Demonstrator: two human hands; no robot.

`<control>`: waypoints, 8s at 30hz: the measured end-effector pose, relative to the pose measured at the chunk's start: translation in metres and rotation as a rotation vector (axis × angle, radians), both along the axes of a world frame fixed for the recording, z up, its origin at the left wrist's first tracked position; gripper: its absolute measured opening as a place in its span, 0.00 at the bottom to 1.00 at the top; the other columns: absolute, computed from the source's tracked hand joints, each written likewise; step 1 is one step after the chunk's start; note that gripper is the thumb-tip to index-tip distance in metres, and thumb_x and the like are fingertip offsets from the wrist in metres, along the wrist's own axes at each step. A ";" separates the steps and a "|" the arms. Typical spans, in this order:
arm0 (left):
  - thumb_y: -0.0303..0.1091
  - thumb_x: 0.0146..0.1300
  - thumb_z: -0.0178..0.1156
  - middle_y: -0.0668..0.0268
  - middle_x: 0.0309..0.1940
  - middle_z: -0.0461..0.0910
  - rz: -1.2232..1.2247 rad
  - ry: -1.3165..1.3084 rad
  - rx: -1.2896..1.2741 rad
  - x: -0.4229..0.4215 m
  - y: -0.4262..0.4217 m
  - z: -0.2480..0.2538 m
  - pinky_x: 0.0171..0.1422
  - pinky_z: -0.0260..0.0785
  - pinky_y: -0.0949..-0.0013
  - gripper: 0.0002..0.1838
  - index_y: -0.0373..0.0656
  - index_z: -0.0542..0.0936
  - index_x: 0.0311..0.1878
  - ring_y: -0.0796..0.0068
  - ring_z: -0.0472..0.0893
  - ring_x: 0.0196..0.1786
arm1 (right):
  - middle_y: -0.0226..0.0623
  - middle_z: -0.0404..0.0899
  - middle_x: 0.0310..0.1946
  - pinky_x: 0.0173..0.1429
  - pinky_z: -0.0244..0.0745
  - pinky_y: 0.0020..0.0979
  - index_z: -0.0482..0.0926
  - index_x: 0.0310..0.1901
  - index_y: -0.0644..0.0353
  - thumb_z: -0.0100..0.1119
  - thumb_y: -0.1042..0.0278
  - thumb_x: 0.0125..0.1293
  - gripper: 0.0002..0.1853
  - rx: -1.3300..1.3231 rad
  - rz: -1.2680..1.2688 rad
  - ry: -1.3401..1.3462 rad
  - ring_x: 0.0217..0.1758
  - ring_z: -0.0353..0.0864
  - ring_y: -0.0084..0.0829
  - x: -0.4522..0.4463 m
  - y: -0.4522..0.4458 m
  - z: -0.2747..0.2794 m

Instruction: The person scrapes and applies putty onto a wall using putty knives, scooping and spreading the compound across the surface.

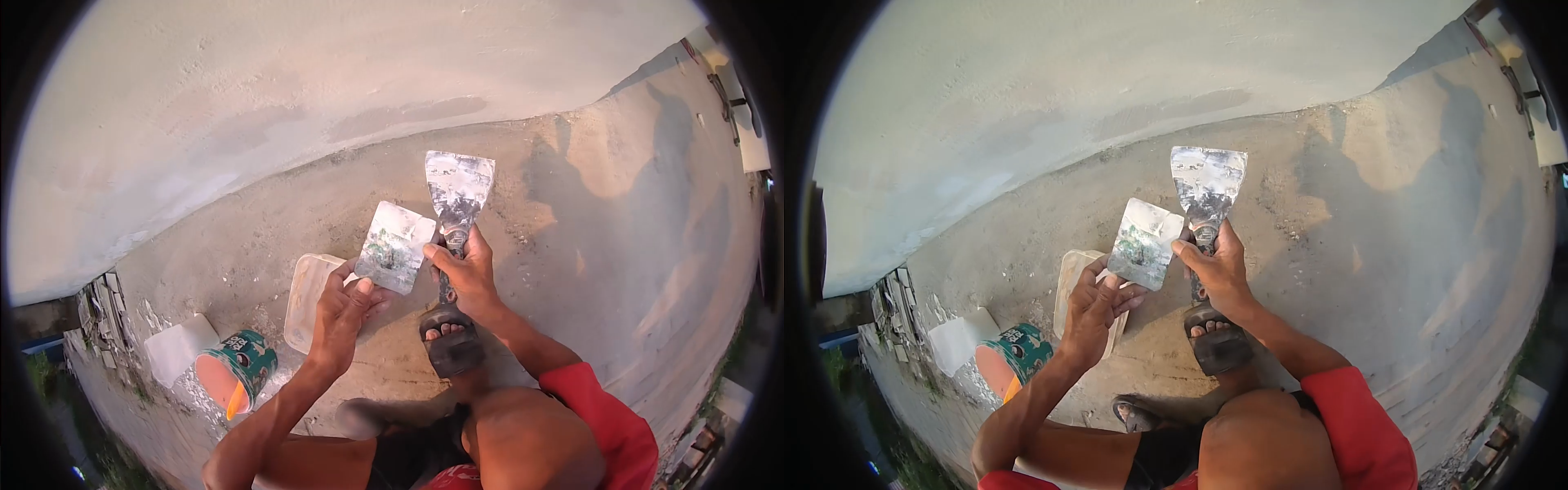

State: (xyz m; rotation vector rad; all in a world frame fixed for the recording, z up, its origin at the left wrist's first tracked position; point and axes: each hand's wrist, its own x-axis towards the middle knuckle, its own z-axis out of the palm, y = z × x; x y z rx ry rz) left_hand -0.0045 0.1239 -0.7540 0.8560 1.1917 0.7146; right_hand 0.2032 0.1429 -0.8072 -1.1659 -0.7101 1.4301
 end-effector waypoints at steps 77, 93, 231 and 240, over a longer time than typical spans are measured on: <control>0.29 0.75 0.49 0.70 0.33 0.74 0.129 0.195 0.385 0.011 0.071 0.023 0.40 0.63 0.80 0.10 0.36 0.69 0.54 0.86 0.67 0.34 | 0.31 0.76 0.29 0.29 0.69 0.30 0.83 0.46 0.61 0.71 0.67 0.57 0.16 0.727 0.490 -1.549 0.26 0.76 0.28 0.071 0.058 0.121; 0.22 0.73 0.48 0.71 0.36 0.72 0.009 0.457 0.476 -0.012 0.023 0.036 0.40 0.64 0.79 0.09 0.38 0.68 0.54 0.88 0.67 0.35 | 0.28 0.74 0.33 0.36 0.71 0.33 0.81 0.47 0.55 0.68 0.66 0.62 0.13 0.694 0.059 -1.710 0.36 0.78 0.28 0.102 0.123 0.004; 0.25 0.73 0.50 0.68 0.37 0.76 0.067 0.328 0.151 -0.029 -0.003 0.049 0.44 0.65 0.77 0.09 0.36 0.70 0.54 0.84 0.70 0.39 | 0.33 0.78 0.41 0.42 0.77 0.36 0.81 0.49 0.60 0.63 0.66 0.67 0.12 0.364 -0.001 -1.520 0.38 0.82 0.35 0.122 0.129 -0.033; 0.25 0.72 0.51 0.67 0.36 0.75 0.025 0.357 0.126 -0.027 0.002 0.042 0.44 0.66 0.77 0.10 0.36 0.70 0.54 0.84 0.70 0.39 | 0.31 0.82 0.38 0.43 0.79 0.35 0.82 0.46 0.55 0.69 0.66 0.60 0.13 0.841 0.059 -1.494 0.40 0.83 0.32 0.102 0.176 -0.039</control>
